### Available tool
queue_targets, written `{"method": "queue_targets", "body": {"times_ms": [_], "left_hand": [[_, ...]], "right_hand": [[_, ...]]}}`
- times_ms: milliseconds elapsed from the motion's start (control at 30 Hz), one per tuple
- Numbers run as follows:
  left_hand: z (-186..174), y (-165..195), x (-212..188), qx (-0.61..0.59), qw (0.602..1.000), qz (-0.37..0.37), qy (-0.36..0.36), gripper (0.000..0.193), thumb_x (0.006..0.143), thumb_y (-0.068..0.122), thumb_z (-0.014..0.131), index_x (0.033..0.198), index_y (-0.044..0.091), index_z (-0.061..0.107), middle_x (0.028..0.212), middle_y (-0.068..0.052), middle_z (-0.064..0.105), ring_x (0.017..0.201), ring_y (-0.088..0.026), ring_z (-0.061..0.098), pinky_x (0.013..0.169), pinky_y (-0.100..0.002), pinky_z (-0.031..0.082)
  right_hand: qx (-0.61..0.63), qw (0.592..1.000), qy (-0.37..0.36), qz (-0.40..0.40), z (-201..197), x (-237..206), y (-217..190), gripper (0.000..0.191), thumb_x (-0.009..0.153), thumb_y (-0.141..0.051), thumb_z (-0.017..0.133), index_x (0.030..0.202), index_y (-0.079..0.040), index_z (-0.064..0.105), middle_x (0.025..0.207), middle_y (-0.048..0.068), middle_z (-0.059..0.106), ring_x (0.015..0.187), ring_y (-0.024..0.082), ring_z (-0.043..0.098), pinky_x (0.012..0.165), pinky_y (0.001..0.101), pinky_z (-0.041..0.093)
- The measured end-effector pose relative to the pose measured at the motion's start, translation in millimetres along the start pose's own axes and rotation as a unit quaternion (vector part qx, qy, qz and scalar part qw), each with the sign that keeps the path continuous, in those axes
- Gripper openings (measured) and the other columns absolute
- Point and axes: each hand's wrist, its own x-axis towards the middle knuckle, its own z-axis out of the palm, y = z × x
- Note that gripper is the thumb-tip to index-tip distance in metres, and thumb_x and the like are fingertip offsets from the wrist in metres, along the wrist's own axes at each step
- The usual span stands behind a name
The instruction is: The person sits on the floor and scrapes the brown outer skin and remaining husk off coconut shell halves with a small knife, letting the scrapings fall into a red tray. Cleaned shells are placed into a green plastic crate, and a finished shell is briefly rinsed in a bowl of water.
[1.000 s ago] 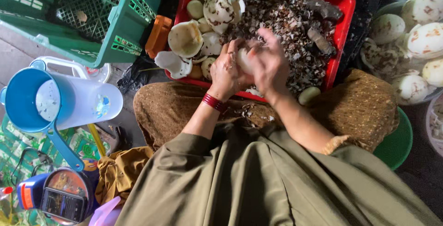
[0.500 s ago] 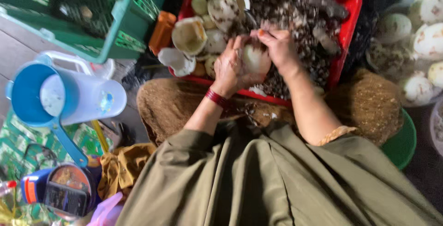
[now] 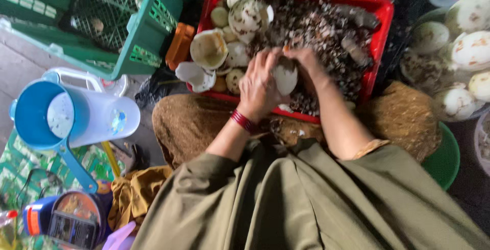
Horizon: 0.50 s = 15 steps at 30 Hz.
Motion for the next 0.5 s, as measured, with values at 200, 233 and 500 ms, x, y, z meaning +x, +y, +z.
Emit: {"method": "queue_targets", "body": {"times_ms": [200,233,500], "left_hand": [[-12,-7,0,-0.029,0.999,-0.011,0.013,0.1,0.051,0.036,0.096,0.14,0.018,0.054,0.138,-0.018,0.054,0.119,-0.039,0.059,0.09,-0.047,0.055],[-10,-13,5,-0.044,0.999,-0.004,0.03,0.104,0.047,0.043,0.099,0.137,0.017,0.054,0.137,-0.022,0.053,0.116,-0.041,0.059,0.087,-0.048,0.054],[4,-25,4,-0.093,0.993,-0.066,-0.026,0.087,0.058,0.042,0.093,0.133,0.019,0.055,0.122,-0.013,0.066,0.108,-0.035,0.069,0.086,-0.046,0.058]], "right_hand": [[-0.023,0.992,0.117,-0.029,17,-22,-16,0.031,0.105,-0.024,0.059,0.119,0.0,0.073,0.116,0.012,0.075,0.104,0.021,0.072,0.093,0.0323,0.058],[-0.077,0.983,0.146,-0.084,30,-36,-29,0.031,0.105,-0.023,0.058,0.119,0.001,0.072,0.115,0.012,0.075,0.103,0.021,0.072,0.093,0.0323,0.058],[-0.019,0.996,0.09,-0.006,38,-22,-72,0.034,0.106,-0.031,0.06,0.114,-0.005,0.079,0.115,0.015,0.08,0.09,0.017,0.075,0.083,0.0314,0.061]]}}
